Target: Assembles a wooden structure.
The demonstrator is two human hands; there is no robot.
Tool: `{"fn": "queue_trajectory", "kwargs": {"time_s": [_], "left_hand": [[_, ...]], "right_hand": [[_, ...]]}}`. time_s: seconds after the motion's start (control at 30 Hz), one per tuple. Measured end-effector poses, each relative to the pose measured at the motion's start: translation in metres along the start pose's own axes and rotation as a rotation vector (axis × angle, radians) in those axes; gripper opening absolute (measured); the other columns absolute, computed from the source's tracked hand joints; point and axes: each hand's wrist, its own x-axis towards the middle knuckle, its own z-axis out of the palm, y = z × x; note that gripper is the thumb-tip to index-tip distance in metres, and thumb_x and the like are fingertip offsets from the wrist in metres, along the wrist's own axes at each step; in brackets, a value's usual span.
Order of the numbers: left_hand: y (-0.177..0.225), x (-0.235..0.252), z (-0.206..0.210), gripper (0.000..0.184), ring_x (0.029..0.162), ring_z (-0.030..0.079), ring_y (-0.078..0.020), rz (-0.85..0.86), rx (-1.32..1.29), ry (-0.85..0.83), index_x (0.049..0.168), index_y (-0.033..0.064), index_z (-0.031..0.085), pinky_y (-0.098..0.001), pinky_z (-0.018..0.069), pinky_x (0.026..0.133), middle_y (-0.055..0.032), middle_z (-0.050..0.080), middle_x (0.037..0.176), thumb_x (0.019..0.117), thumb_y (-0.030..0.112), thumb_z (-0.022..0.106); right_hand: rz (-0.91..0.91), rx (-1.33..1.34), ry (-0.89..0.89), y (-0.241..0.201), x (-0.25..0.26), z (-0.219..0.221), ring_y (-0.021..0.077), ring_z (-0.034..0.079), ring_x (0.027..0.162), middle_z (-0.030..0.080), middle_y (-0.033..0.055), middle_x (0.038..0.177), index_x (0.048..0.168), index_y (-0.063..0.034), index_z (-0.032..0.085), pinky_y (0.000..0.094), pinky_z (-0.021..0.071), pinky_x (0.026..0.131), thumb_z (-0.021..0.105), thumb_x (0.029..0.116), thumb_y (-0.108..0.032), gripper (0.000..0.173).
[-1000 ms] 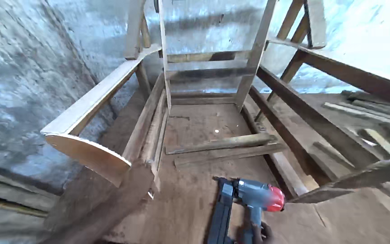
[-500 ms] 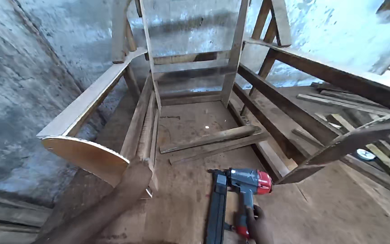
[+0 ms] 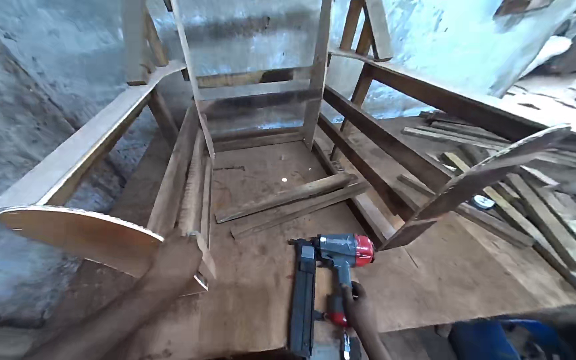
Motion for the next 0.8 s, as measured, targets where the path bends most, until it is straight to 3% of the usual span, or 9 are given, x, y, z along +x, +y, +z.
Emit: {"fn": "queue_trajectory", "kwargs": {"time_s": [0.2,0.33,0.4,0.5,0.6,0.67,0.73,0.8], "left_hand": [[-0.001,-0.003,0.009,0.034,0.118,0.063,-0.0448,0.021,0.043,0.097,0.131,0.0013,0.065,-0.0605,0.0524,0.097,-0.0236,0.068,0.119,0.1016,0.017,0.058],[-0.004,0.0,0.018,0.025,0.102,0.069,-0.0379,0.065,0.153,0.226,0.115,0.0018,0.071,-0.053,0.0497,0.103,-0.0164,0.073,0.099,0.1001,0.018,0.059],[-0.004,0.006,0.025,0.021,0.101,0.069,-0.0358,0.074,0.143,0.336,0.108,0.0035,0.072,-0.0516,0.0482,0.105,-0.0138,0.073,0.095,0.0968,0.02,0.065],[-0.003,0.016,0.03,0.032,0.112,0.064,-0.0385,0.098,0.118,0.378,0.113,0.0008,0.071,-0.0555,0.044,0.109,-0.0184,0.069,0.11,0.0895,0.022,0.075],[0.007,0.021,0.032,0.028,0.112,0.063,-0.042,0.09,0.051,0.388,0.119,-0.0016,0.066,-0.0571,0.0477,0.104,-0.0214,0.066,0.113,0.0951,0.012,0.07],[0.012,0.021,0.033,0.026,0.112,0.064,-0.0429,0.104,-0.018,0.422,0.119,0.001,0.063,-0.0579,0.0486,0.102,-0.021,0.067,0.111,0.0971,0.014,0.068],[0.014,0.026,0.036,0.042,0.115,0.063,-0.0426,0.17,-0.096,0.46,0.121,0.0023,0.062,-0.0578,0.0478,0.104,-0.0205,0.068,0.115,0.0885,0.022,0.079],[0.021,0.038,0.047,0.064,0.118,0.063,-0.0424,0.272,-0.246,0.485,0.132,0.001,0.058,-0.0584,0.0468,0.107,-0.0221,0.064,0.126,0.0813,0.028,0.086]], "right_hand": [[0.023,0.0,-0.03,-0.003,0.0,-0.004,0.0264,0.071,0.101,0.071,0.0139,0.115,0.136,-0.0069,0.061,0.0507,0.0577,0.093,0.054,0.1048,-0.038,0.045],[0.023,-0.016,-0.034,-0.005,0.0,-0.005,0.0269,0.071,0.1,0.072,0.014,0.112,0.133,-0.0059,0.063,0.05,0.0575,0.092,0.055,0.1048,-0.036,0.042],[0.041,-0.004,-0.039,-0.004,0.0,-0.005,0.0272,0.072,0.099,0.072,0.0138,0.11,0.133,-0.0066,0.063,0.0508,0.0579,0.091,0.055,0.1047,-0.036,0.042],[0.066,0.015,-0.061,-0.009,-0.003,-0.008,0.0282,0.072,0.096,0.072,0.0143,0.108,0.133,-0.0073,0.063,0.052,0.0581,0.088,0.055,0.1049,-0.038,0.042],[0.101,0.031,-0.084,-0.006,-0.003,-0.008,0.0296,0.071,0.095,0.073,0.0156,0.106,0.131,-0.0067,0.064,0.0533,0.0574,0.089,0.055,0.1052,-0.039,0.042],[0.113,0.062,-0.099,-0.001,-0.001,-0.008,0.0308,0.071,0.094,0.072,0.0167,0.104,0.129,-0.0059,0.066,0.0548,0.0572,0.088,0.056,0.1049,-0.041,0.043],[0.116,0.134,-0.129,0.003,0.002,-0.006,0.0302,0.072,0.092,0.072,0.0168,0.103,0.129,-0.0066,0.065,0.054,0.058,0.087,0.057,0.1048,-0.04,0.042],[0.11,0.269,-0.193,0.009,0.008,-0.005,0.0296,0.071,0.091,0.072,0.0171,0.105,0.134,-0.0074,0.061,0.0526,0.059,0.084,0.056,0.1051,-0.038,0.042]]}}
